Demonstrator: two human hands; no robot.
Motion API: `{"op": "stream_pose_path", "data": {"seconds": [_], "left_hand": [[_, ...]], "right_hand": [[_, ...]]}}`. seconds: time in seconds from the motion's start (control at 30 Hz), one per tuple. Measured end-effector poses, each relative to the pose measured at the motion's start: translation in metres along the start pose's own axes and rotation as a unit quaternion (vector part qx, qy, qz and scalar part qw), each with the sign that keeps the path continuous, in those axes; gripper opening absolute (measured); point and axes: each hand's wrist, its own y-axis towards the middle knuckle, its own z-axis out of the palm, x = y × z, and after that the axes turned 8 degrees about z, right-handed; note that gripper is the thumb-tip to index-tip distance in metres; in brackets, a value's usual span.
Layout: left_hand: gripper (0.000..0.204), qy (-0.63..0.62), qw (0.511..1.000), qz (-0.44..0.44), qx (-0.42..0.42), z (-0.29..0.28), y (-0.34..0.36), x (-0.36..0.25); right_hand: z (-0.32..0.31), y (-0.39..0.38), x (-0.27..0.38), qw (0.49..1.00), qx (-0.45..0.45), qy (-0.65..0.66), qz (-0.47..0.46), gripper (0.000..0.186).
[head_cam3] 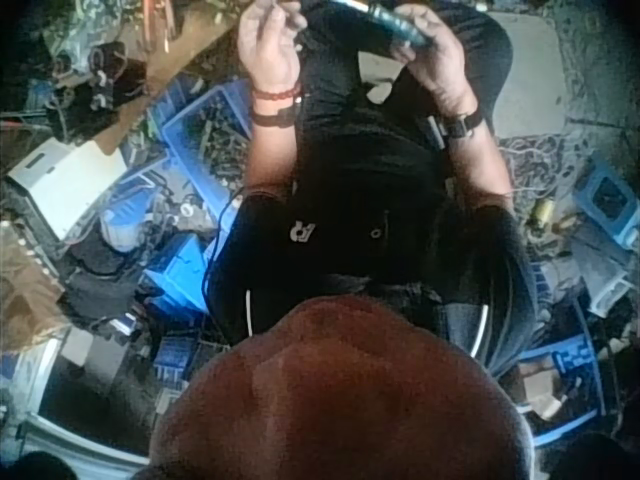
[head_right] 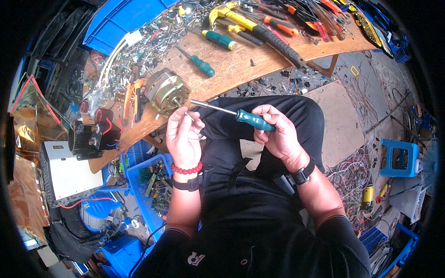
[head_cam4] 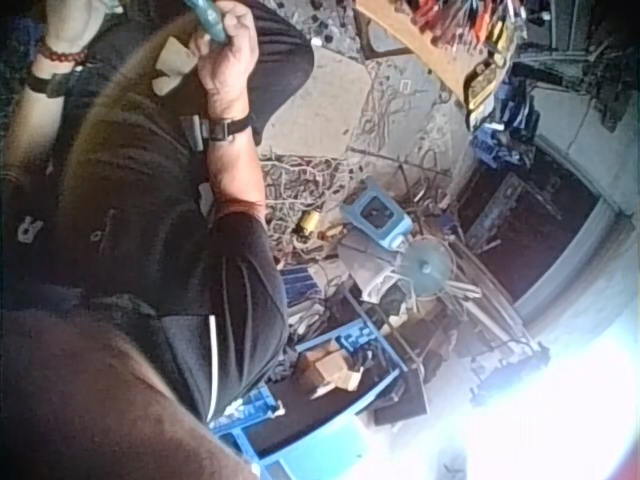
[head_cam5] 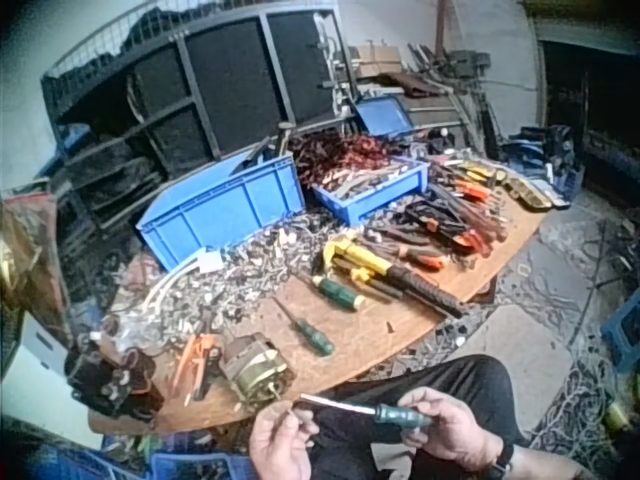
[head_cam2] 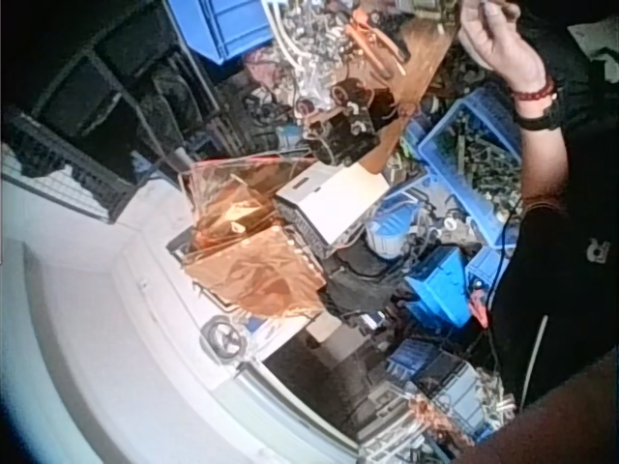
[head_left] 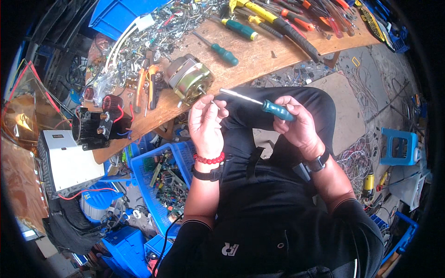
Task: The recorder uses tools such as a screwdriver and pliers to disassemble or repair components of a small electric motor.
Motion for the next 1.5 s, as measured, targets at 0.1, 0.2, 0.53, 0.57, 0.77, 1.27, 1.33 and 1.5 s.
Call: {"op": "stream_pose_path", "data": {"seconds": [0.1, 0.2, 0.53, 0.57, 0.77, 1.27, 1.33, 1.5], "left_hand": [[0.02, -0.01, 1.0, -0.008, -0.001, 0.002, -0.002, -0.001], [0.016, -0.026, 1.0, -0.016, 0.006, 0.0, -0.004, -0.003], [0.009, -0.033, 0.999, -0.031, 0.003, -0.003, -0.023, -0.007], [0.009, -0.032, 0.999, -0.029, 0.006, -0.003, -0.024, -0.008], [0.008, -0.04, 0.999, -0.021, 0.019, 0.001, -0.034, -0.018], [0.009, -0.05, 0.998, 0.002, 0.028, 0.013, -0.035, -0.022], [0.01, -0.018, 0.999, 0.014, 0.03, 0.011, -0.036, -0.022], [0.007, -0.022, 0.999, -0.003, 0.027, -0.003, -0.033, -0.016]], "right_hand": [[0.0, -0.001, 0.001, 1.0, 0.0, 0.0, -0.001, 0.03], [0.0, -0.002, 0.002, 1.0, 0.004, -0.004, -0.005, 0.03], [-0.008, -0.005, 0.001, 1.0, -0.003, -0.014, -0.009, 0.029], [-0.009, -0.006, 0.001, 1.0, -0.001, -0.014, -0.012, 0.029], [-0.01, -0.01, 0.003, 1.0, -0.002, -0.007, -0.012, 0.027], [-0.007, -0.018, 0.015, 0.997, -0.058, -0.022, -0.048, 0.027], [-0.005, -0.02, 0.022, 0.996, -0.043, -0.018, -0.078, 0.027], [0.022, -0.025, 0.077, 0.964, -0.111, -0.108, -0.217, 0.025]]}}
